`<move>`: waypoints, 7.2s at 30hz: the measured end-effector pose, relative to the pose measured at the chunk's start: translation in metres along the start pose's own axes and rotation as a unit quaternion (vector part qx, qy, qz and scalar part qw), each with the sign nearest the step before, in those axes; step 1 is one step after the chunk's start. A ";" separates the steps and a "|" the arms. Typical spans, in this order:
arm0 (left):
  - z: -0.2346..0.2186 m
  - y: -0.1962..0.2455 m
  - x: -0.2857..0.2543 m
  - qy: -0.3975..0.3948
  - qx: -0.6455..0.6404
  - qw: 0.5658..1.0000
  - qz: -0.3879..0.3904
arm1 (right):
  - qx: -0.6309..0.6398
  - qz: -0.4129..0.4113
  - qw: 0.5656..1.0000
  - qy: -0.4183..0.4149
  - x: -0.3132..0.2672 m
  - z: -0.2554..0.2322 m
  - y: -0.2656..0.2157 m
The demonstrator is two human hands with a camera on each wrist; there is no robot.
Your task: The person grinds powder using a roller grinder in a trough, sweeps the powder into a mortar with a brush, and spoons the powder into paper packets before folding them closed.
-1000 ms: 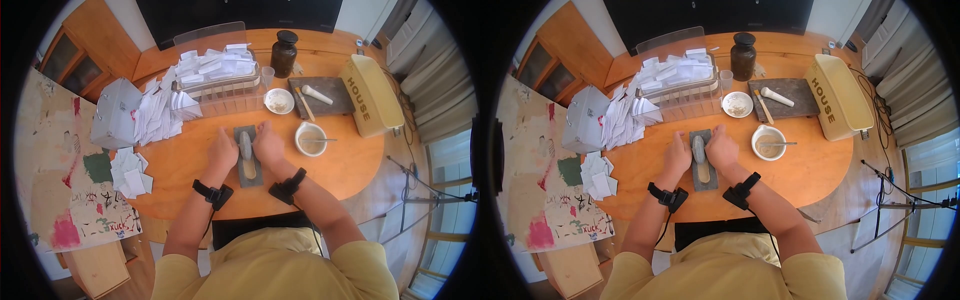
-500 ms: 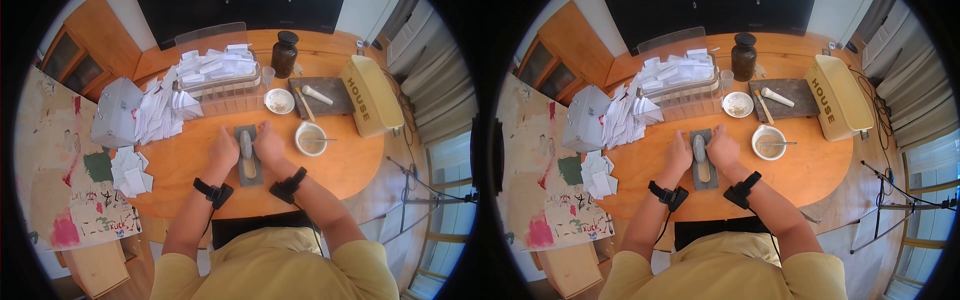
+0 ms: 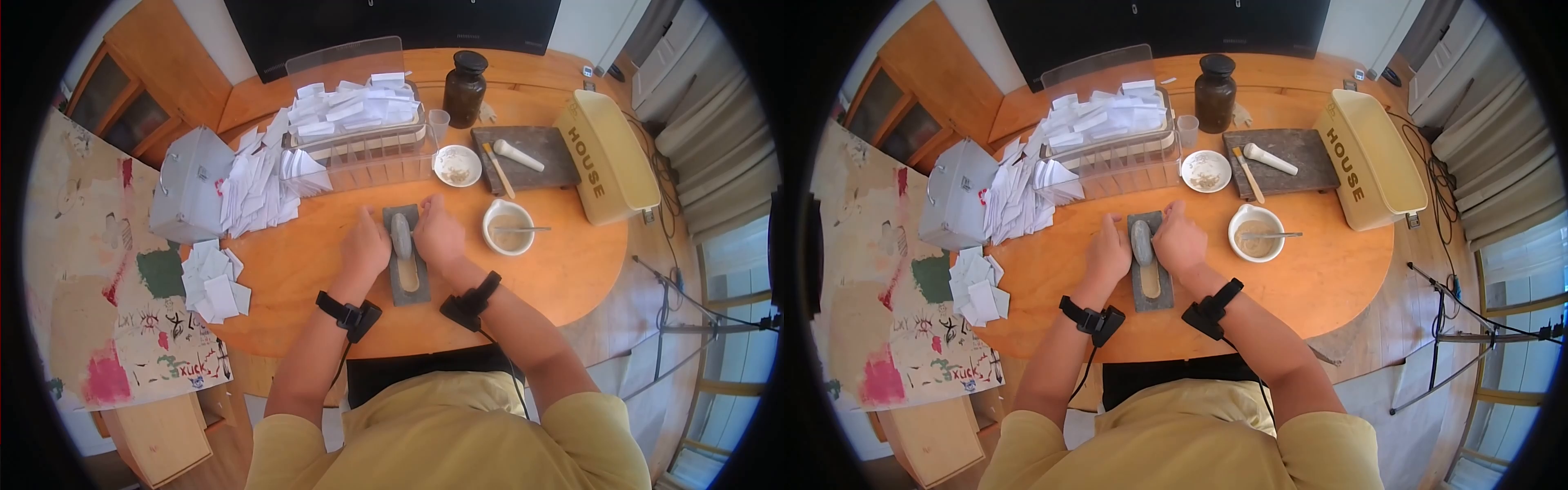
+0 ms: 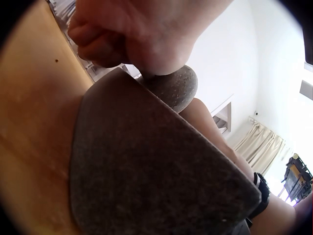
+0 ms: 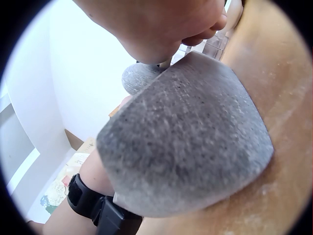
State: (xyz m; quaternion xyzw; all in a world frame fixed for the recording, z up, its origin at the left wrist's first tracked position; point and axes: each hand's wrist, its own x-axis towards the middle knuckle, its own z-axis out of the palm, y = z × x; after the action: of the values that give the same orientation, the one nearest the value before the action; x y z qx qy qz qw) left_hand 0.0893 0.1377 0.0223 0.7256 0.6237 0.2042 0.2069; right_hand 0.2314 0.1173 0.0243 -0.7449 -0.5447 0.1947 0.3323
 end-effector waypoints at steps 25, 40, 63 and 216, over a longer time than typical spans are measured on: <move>-0.004 0.005 -0.002 -0.025 -0.004 0.999 -0.028 | -0.021 -0.025 0.999 0.018 -0.001 0.002 0.003; -0.002 0.005 -0.006 -0.011 -0.001 1.000 -0.019 | -0.011 -0.048 0.998 0.039 -0.003 0.004 0.004; -0.006 0.007 -0.041 -0.023 -0.050 0.998 -0.025 | -0.006 -0.035 0.999 -0.013 -0.030 -0.007 0.005; -0.025 0.014 -0.049 -0.011 -0.073 0.997 0.019 | 0.074 -0.070 0.994 -0.050 -0.041 -0.025 0.004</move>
State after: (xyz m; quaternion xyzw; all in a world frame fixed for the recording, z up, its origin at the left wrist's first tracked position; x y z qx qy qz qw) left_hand 0.0799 0.0885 0.0492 0.7224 0.5910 0.2450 0.2624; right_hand 0.2370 0.0709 0.0363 -0.6676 -0.5953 0.2481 0.3719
